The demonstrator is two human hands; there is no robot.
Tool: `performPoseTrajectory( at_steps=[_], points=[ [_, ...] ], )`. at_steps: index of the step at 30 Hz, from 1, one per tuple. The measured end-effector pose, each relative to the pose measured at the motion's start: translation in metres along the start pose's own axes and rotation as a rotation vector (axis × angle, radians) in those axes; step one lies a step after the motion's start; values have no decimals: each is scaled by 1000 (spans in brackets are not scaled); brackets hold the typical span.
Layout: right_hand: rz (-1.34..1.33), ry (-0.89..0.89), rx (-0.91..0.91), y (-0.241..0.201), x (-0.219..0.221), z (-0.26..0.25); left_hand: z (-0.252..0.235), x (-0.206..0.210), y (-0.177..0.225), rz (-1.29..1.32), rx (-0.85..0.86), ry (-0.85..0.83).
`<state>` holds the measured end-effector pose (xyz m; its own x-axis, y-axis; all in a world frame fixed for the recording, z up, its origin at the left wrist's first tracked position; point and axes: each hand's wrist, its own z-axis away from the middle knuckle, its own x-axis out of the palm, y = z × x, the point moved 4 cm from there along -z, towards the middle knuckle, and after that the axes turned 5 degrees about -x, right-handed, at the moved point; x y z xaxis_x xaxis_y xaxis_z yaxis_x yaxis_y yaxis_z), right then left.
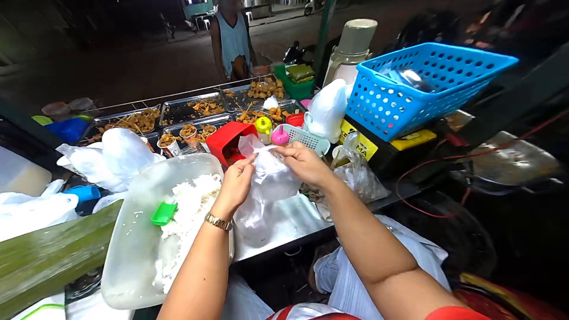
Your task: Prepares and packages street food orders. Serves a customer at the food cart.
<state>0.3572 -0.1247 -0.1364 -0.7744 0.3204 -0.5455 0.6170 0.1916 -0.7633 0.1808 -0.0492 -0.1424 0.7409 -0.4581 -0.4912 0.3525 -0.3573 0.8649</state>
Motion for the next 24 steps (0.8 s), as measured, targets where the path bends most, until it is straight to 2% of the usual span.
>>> performPoseTrajectory(
  at_steps=[4,7,13,15,17,20,22,24],
  points=[
    [-331,-107,435,70,68,-15,-13,24,-37,40,-348,-112],
    [-495,-98,587,100,99,-7,-18,33,-48,23,-502,-165],
    [-420,-45,570,97,89,-2,-17,34,-52,187,-529,-88],
    [-272,37,443,86,77,1,-19,34,-60,183,-522,-86],
    [-346,143,213,70,70,0,-20,34,-64,205,-522,-117],
    [-458,61,43,55,75,-5,-16,37,-62,237,-519,-187],
    [-360,47,72,67,89,-6,-15,37,-60,149,-512,-201],
    [-281,66,125,85,104,0,-18,31,-59,-73,-492,-183]
  ],
)
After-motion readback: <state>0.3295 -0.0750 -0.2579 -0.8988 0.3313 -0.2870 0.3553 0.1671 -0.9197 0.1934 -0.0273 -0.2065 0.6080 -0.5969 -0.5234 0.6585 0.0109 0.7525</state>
